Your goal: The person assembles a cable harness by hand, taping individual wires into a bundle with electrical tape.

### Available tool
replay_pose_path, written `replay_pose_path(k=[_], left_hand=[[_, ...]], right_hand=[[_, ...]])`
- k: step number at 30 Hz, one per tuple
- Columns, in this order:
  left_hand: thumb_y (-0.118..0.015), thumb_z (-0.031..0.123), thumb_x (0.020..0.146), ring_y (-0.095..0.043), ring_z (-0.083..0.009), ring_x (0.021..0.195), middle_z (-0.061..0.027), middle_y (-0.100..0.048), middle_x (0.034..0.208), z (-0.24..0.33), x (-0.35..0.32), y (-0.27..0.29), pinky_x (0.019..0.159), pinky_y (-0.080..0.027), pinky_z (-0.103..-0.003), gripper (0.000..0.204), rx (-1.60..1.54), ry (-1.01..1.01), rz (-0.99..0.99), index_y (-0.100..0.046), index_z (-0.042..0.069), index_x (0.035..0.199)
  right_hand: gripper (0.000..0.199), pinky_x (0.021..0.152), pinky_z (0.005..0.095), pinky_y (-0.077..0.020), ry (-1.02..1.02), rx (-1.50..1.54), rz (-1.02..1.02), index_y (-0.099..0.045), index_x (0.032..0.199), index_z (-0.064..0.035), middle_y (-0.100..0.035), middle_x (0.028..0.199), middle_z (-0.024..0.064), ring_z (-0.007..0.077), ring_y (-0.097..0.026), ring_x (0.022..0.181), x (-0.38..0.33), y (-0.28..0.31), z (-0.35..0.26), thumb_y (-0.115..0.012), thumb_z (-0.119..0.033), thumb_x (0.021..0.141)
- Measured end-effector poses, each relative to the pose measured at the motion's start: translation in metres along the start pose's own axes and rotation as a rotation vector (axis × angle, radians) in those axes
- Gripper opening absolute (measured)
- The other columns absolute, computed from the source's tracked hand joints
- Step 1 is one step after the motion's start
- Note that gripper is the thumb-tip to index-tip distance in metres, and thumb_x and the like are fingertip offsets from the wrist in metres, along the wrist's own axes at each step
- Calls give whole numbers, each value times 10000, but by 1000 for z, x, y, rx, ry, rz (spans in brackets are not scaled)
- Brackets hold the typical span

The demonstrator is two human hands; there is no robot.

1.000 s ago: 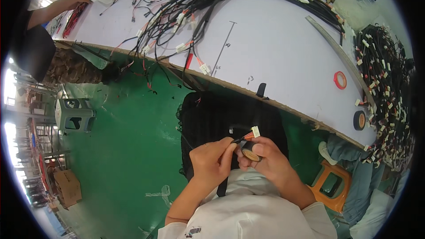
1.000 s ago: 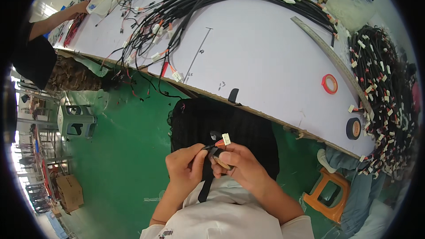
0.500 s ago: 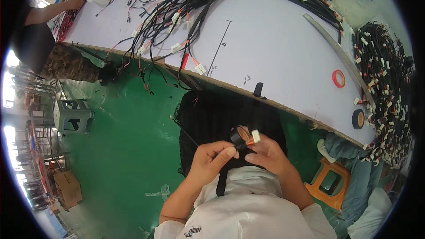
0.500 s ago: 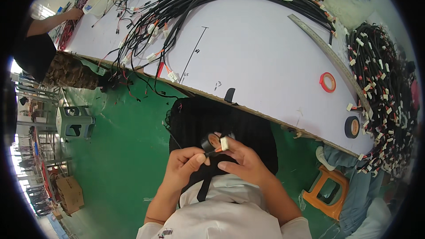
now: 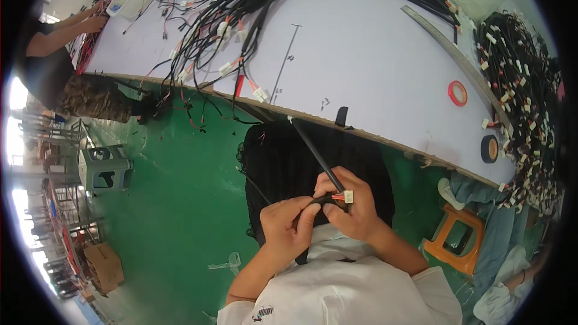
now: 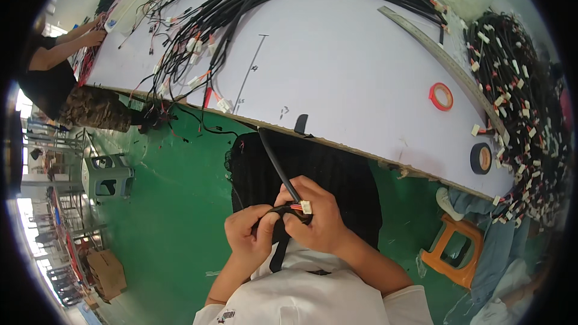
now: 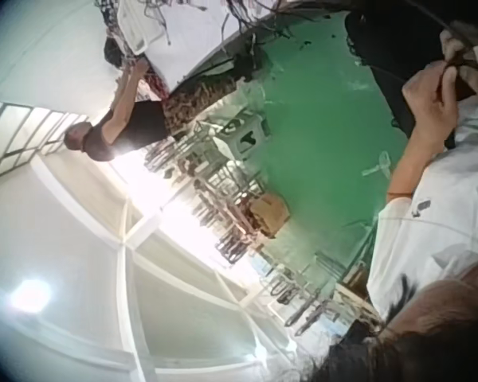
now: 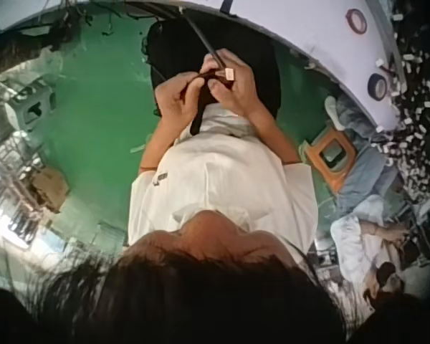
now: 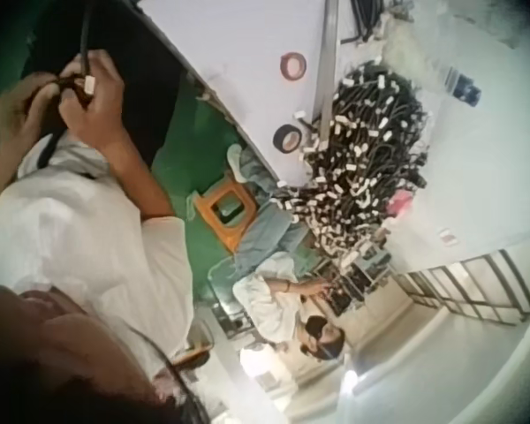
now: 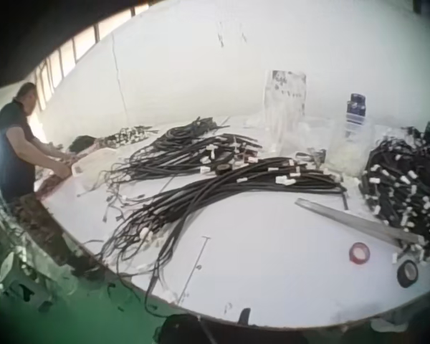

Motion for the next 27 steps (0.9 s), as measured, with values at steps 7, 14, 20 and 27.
replay_pose_path(k=[7,14,20,27], left_hand=[[-627,34,783,-516,-179,468,-81,-572,591,-25,1,-17,474,-414,-281,51,115,-207,85,-628,6,740],[-548,178,926,-420,-47,524,6,-540,637,-59,-8,26,481,-316,-185,205,-539,506,216,-635,2,984],[-470,154,954,-460,-85,588,-55,-582,754,-11,20,7,570,-380,-203,294,-868,465,-111,-554,2,1192],[-471,154,950,-482,-93,592,-49,-588,759,-5,23,10,566,-389,-208,254,-1011,514,-134,-579,1,1122]], right_hand=[[95,564,236,-437,-517,507,42,-614,822,36,-604,776,60,103,-545,639,-31,2,16,-609,-57,809],[32,694,276,-462,242,-127,-91,-663,793,-39,-599,907,82,211,-580,877,4,63,-77,-646,-62,780],[119,665,348,-425,331,-1042,505,-654,863,-36,-496,944,78,237,-478,809,74,113,-72,-614,-65,756],[261,714,363,-410,170,-1381,480,-630,966,-36,-495,958,70,246,-505,882,86,102,-55,-638,-145,729]])
Point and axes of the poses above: each hand's wrist, its own x-axis towards the middle knuckle, its own y-axis out of the back of the hand, z = x × y, the point moved 3 cm from there along x, towards the middle knuckle
